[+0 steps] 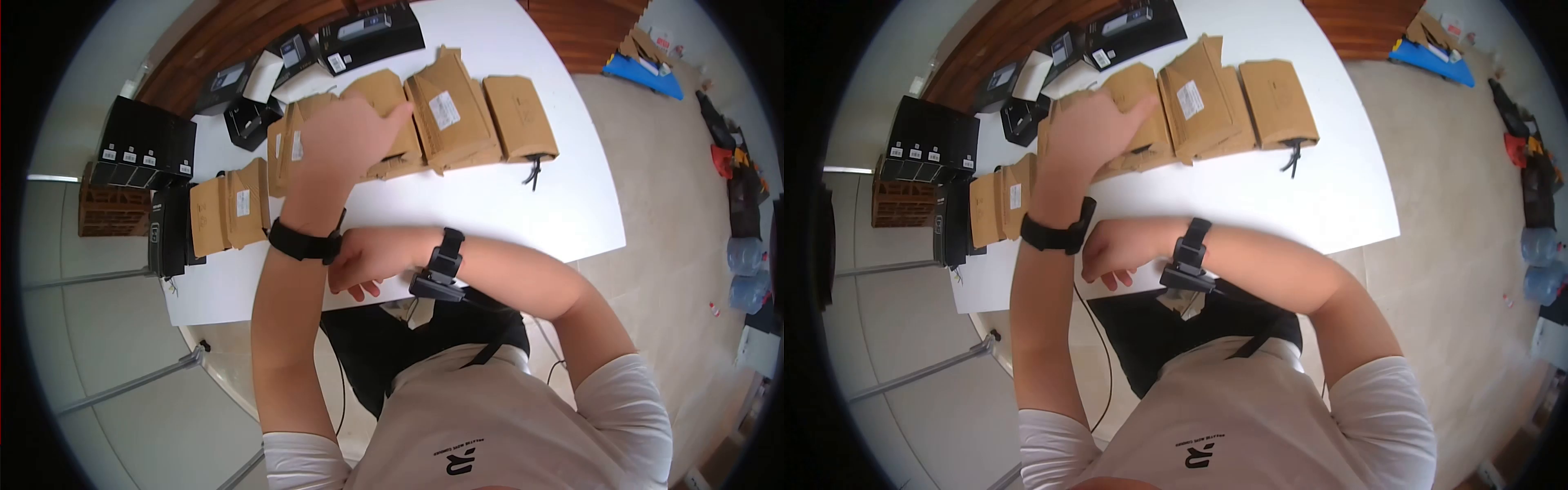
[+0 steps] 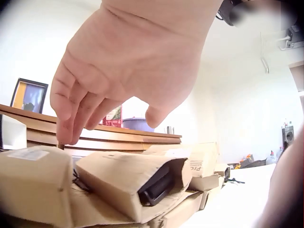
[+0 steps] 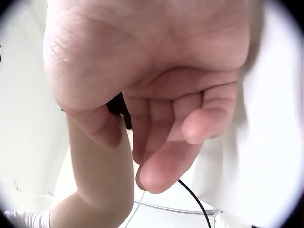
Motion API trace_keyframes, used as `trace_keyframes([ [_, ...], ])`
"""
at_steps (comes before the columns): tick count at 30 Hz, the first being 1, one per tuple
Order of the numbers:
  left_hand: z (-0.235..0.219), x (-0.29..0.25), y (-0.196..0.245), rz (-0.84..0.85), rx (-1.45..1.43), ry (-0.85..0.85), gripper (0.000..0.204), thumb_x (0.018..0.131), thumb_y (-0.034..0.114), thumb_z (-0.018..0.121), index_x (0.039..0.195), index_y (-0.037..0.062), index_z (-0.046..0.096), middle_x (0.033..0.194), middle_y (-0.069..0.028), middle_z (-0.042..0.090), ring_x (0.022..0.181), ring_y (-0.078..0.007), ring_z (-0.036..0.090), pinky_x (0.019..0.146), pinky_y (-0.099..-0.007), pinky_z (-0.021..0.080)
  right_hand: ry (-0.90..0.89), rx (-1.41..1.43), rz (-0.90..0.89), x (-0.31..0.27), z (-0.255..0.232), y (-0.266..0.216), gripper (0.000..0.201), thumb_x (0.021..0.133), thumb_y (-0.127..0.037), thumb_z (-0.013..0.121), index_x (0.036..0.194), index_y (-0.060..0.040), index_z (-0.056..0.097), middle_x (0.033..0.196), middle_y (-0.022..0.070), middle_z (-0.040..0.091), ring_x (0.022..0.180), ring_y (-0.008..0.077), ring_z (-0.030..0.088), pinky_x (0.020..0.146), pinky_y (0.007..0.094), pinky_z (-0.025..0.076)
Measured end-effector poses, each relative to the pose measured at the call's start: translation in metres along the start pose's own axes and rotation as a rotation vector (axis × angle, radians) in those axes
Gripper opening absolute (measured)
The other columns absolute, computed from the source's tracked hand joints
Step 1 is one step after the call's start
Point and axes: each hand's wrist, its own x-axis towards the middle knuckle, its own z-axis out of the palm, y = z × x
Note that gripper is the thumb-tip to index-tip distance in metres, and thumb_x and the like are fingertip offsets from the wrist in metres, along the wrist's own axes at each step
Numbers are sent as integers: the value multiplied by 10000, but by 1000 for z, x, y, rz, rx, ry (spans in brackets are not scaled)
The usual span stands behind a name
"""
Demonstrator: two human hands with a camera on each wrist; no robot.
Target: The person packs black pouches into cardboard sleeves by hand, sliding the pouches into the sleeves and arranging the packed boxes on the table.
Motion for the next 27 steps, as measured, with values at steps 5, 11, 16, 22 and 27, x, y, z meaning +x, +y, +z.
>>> trace_keyframes([
  [5,7,0,7,-49,-23,-25,910,813,631,611,1262,-140,431,1021,-274,684,965,-377,684,835,-417,549,-3,1,0,0,-2,3,220,895,-256,654,900,-46,722,698,24,691,607,85,639,555,232,466],
  [11,4,-11,1,-125,-74,-63,905,749,529,674,1298,-126,380,1020,-289,675,959,-389,680,852,-416,542,-46,-30,-70,0,0,8,280,876,-266,638,893,5,708,736,77,696,653,151,674,594,274,517],
  [16,-9,-37,-5,-154,-102,46,874,697,485,721,1289,-79,411,1040,-254,676,950,-392,676,839,-423,541,-37,-45,-97,3,-1,15,268,913,-256,620,892,-2,703,721,56,683,671,124,652,633,256,501],
  [22,-34,-89,-20,-97,-192,115,788,724,437,722,1302,-20,444,1079,-229,669,987,-367,666,821,-420,534,100,4,-163,-5,0,16,252,922,-240,600,846,-14,681,692,53,654,626,133,637,608,279,519],
  [27,-45,-134,-47,-101,-339,202,805,742,340,727,1403,33,385,1110,-212,666,998,-358,665,820,-405,533,249,-158,-164,-19,-4,9,211,930,-220,606,843,-42,678,657,48,633,583,156,606,577,300,498],
])
